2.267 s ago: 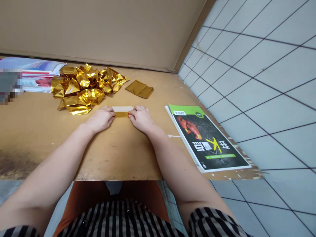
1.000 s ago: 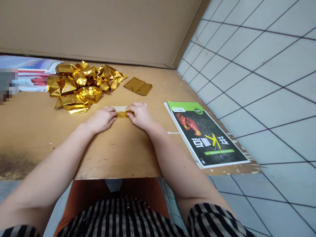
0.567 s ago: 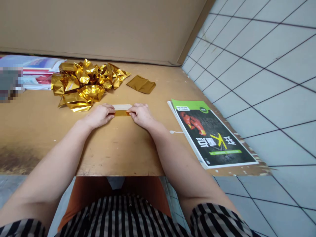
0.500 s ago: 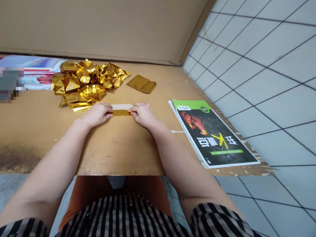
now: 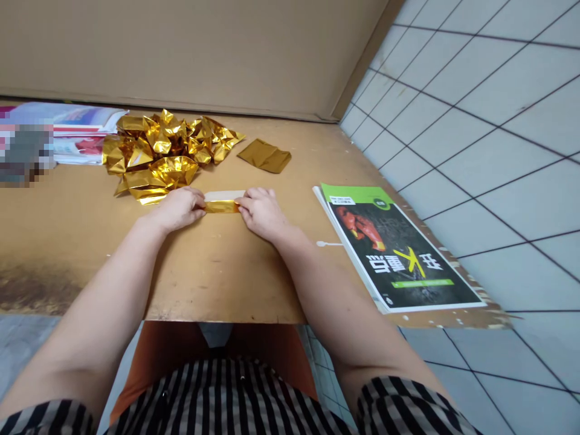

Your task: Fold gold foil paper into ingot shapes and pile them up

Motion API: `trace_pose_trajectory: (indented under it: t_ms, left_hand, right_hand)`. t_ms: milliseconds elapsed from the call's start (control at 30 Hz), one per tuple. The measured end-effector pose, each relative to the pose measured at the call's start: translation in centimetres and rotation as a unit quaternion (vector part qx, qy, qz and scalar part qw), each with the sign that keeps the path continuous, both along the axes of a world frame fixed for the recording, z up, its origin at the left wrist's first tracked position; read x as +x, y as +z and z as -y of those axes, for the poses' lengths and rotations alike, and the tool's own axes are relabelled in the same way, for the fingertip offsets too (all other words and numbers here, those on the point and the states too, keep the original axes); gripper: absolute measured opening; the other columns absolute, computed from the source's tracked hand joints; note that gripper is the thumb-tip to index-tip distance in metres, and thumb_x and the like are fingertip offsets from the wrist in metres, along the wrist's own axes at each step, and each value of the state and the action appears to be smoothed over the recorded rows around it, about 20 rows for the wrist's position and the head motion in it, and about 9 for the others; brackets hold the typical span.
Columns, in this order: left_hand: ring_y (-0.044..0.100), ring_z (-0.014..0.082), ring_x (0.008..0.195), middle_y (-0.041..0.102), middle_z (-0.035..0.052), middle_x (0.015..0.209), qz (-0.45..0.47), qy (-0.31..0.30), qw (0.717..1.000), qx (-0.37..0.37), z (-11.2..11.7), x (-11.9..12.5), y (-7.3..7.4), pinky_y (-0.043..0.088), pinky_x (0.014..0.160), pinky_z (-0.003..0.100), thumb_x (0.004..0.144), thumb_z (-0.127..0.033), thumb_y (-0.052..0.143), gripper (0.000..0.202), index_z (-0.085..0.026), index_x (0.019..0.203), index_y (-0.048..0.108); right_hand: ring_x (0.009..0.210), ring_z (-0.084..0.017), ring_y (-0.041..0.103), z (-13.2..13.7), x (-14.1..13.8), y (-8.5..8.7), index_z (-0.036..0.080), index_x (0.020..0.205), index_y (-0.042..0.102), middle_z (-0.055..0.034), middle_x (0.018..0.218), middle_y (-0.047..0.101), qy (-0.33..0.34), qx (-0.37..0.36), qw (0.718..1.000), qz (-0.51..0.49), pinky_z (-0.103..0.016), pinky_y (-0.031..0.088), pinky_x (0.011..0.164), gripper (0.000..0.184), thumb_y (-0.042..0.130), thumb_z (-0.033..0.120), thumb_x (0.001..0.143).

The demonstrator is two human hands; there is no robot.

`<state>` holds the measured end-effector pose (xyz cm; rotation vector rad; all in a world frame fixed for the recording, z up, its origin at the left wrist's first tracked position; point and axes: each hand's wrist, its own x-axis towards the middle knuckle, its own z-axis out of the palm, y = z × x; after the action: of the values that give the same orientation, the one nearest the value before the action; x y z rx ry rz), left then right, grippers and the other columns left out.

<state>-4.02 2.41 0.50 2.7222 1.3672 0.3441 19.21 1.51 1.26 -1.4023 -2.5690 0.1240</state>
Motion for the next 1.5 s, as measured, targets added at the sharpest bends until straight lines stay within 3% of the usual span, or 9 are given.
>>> trace_pose_trajectory:
  t_ms: [200, 567, 867, 1500]
  left_hand:
    - [0.068, 0.0229, 0.092, 0.074, 0.0056, 0.094, -0.015, -0.002, 1.000, 0.012, 0.2, 0.3, 0.2, 0.054, 0.086, 0.034, 0.083, -0.025, 0.051, 0.027, -0.022, 0.087, 0.077]
    - [0.065, 0.0244, 0.099, 0.072, 0.0067, 0.104, 0.000, -0.014, 1.000, 0.027, 1.0, 1.2, 0.4, 0.053, 0.094, 0.038, 0.078, -0.018, 0.049, 0.034, -0.020, 0.099, 0.075]
    - [0.064, 0.0251, 0.098, 0.073, 0.0067, 0.103, 0.006, -0.032, 0.999, 0.029, 0.8, 1.2, 0.5, 0.054, 0.093, 0.039, 0.074, -0.015, 0.049, 0.033, -0.020, 0.093, 0.076]
    - [0.068, 0.0223, 0.096, 0.076, 0.0046, 0.100, 0.052, -0.050, 0.997, 0.010, 0.4, 0.9, 0.0, 0.053, 0.091, 0.037, 0.084, -0.017, 0.051, 0.028, -0.022, 0.097, 0.075]
  right_hand:
    - [0.107, -0.027, 0.045, 1.0, -1.5, -0.8, 0.024, 0.125, 0.066, -0.0118, 0.111, 0.058, 0.073, 0.009, 0.997, -0.004, -0.040, 0.030, 0.090, 0.035, 0.046, 0.030, 0.097]
    - [0.111, -0.027, 0.045, 0.4, -0.8, -0.8, 0.028, 0.120, 0.071, -0.0104, 0.108, 0.058, 0.050, -0.023, 0.998, -0.017, -0.044, 0.031, 0.095, 0.034, 0.047, 0.030, 0.096]
    - [0.109, -0.027, 0.046, 0.3, -0.7, -0.8, 0.024, 0.112, 0.074, -0.0105, 0.105, 0.059, 0.050, -0.025, 0.998, -0.033, -0.043, 0.032, 0.094, 0.032, 0.048, 0.029, 0.095]
    - [0.108, -0.026, 0.048, 0.3, -0.6, -1.0, 0.022, 0.110, 0.073, -0.0099, 0.105, 0.061, 0.066, 0.000, 0.997, -0.036, -0.042, 0.031, 0.096, 0.030, 0.048, 0.027, 0.094]
